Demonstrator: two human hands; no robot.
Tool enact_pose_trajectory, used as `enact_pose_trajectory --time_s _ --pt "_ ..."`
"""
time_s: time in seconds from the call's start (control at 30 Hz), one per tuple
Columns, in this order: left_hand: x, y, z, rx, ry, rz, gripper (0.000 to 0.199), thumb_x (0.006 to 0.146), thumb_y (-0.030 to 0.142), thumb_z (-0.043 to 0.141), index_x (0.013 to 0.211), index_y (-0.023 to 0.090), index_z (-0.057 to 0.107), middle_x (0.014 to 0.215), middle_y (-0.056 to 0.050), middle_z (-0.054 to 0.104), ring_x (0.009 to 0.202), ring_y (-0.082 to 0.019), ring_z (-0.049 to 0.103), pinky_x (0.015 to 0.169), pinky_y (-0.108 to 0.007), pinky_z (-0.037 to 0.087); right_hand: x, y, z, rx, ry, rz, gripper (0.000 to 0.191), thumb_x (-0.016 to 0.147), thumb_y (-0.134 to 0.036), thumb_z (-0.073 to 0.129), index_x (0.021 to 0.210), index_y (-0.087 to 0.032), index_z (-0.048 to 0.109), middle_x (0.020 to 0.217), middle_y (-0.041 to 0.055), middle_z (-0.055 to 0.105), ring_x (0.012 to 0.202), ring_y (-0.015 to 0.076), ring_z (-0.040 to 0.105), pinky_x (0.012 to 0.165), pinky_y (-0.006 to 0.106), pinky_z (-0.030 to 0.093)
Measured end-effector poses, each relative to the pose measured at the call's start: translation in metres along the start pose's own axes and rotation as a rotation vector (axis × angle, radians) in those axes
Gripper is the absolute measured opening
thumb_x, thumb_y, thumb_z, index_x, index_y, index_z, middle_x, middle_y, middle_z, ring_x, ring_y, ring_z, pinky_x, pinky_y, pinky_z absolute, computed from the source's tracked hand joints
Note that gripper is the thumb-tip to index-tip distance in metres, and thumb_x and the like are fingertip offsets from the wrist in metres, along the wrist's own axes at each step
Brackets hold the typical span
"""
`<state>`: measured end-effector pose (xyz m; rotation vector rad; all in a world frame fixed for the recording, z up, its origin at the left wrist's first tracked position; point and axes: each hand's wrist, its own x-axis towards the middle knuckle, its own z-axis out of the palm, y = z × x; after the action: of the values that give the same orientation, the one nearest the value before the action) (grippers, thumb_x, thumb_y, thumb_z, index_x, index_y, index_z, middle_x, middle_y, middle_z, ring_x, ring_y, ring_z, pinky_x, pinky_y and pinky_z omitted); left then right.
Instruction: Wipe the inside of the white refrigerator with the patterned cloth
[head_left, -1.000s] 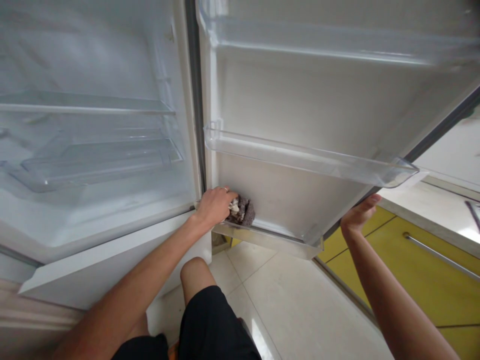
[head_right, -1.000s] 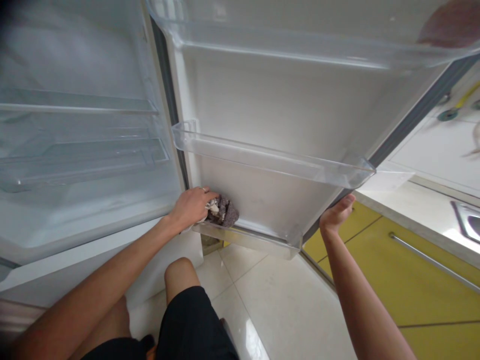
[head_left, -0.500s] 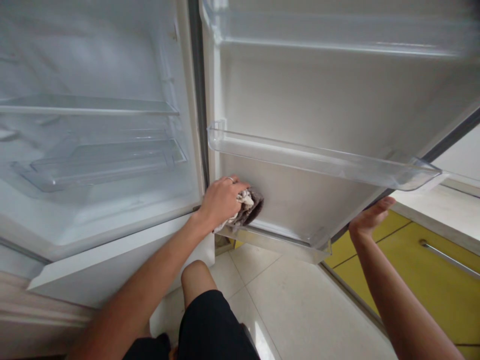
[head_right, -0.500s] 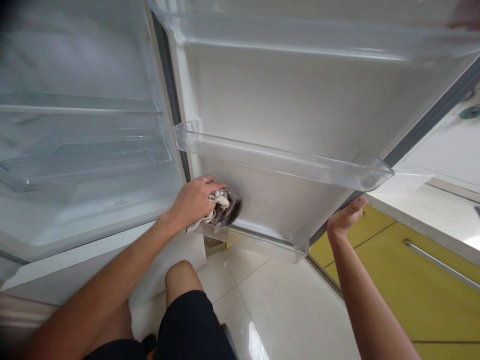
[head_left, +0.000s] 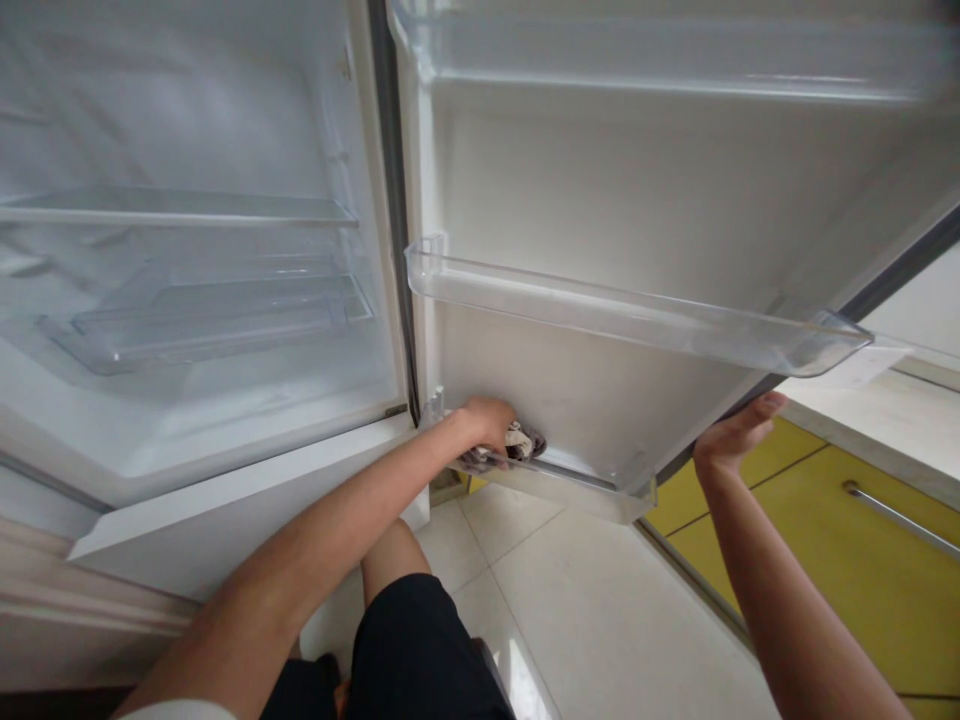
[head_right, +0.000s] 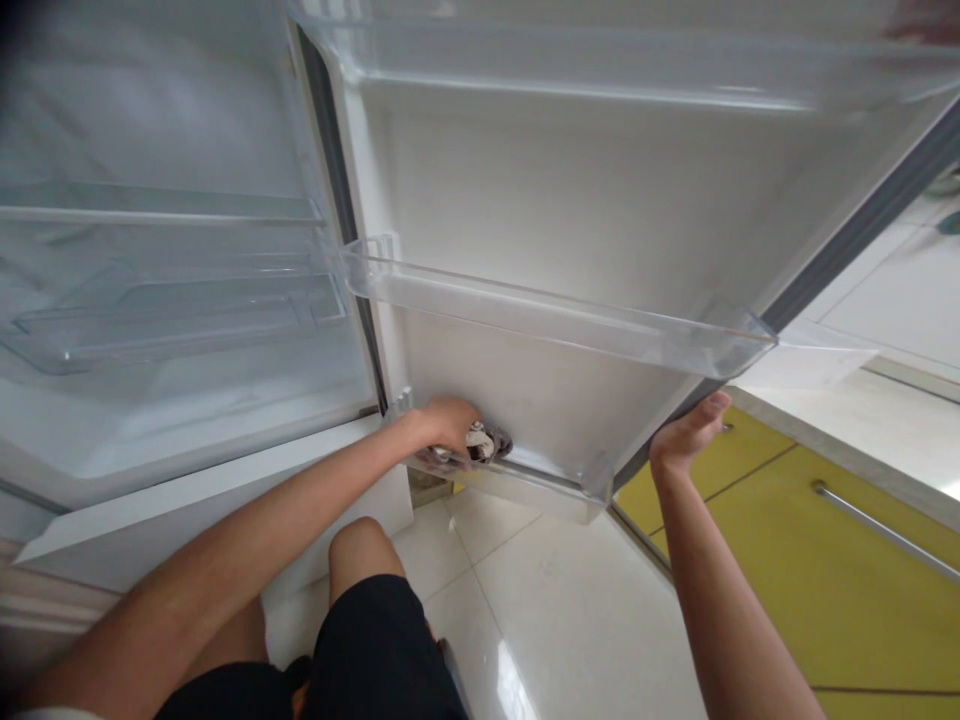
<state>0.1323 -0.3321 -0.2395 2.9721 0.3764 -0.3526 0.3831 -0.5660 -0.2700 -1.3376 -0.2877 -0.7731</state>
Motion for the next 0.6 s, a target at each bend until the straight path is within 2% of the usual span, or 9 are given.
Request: enact_pose_trajectory --time_s 0.1,0.17,0.3,0.4,0.6 --pt "0.002 0.010 0.004 0.040 0.047 -0.061 0.055 0.066 0.029 0.088 0.114 0.008 0.075 0.115 -0.024 0.075 0.101 -0.038 0.070 0.081 -0.041 0.054 -0.001 -0.002 -0.001 0.043 -0.025 -0.054 0.068 0.082 -0.088 0.028 0.085 -0.024 0.051 0.085 0.0026 0.057 0.084 0.0222 0.061 0.090 0.044 0.052" --pt "0.002 0.008 0.007 0.058 0.073 -0.073 0.050 0.068 0.025 0.085 0.113 0.006 0.075 0.114 -0.025 0.075 0.102 -0.039 0.071 0.082 -0.042 0.055 -0.001 -0.002 -0.002 0.015 -0.034 -0.068 0.067 0.083 -0.087 0.026 0.084 -0.024 0.050 0.081 0.0008 0.054 0.080 0.0205 0.058 0.088 0.043 0.053" --pt "-0.004 -0.013 0.010 0.111 0.120 -0.086 0.039 0.071 0.015 0.079 0.110 0.010 0.076 0.113 -0.024 0.075 0.107 -0.039 0.071 0.087 -0.041 0.055 0.000 -0.001 -0.003 -0.013 -0.023 -0.070 0.067 0.083 -0.086 0.025 0.082 -0.024 0.049 0.078 -0.0006 0.050 0.077 0.0189 0.055 0.086 0.040 0.053" --pt "-0.017 -0.027 0.008 0.145 0.187 -0.098 0.035 0.078 0.010 0.067 0.112 0.013 0.075 0.113 -0.022 0.075 0.107 -0.037 0.072 0.085 -0.041 0.056 0.001 0.001 -0.002 0.018 -0.022 -0.041 0.068 0.081 -0.087 0.027 0.082 -0.023 0.048 0.075 -0.0020 0.046 0.079 0.0183 0.055 0.087 0.039 0.052" --pt "-0.042 -0.034 -0.007 0.177 0.406 -0.104 0.040 0.088 0.005 0.045 0.113 0.018 0.072 0.115 -0.016 0.072 0.103 -0.033 0.072 0.080 -0.040 0.054 0.002 0.004 -0.001 0.030 -0.012 -0.053 0.065 0.083 -0.083 0.029 0.082 -0.021 0.047 0.075 -0.0015 0.046 0.073 0.0134 0.044 0.073 0.031 0.046"
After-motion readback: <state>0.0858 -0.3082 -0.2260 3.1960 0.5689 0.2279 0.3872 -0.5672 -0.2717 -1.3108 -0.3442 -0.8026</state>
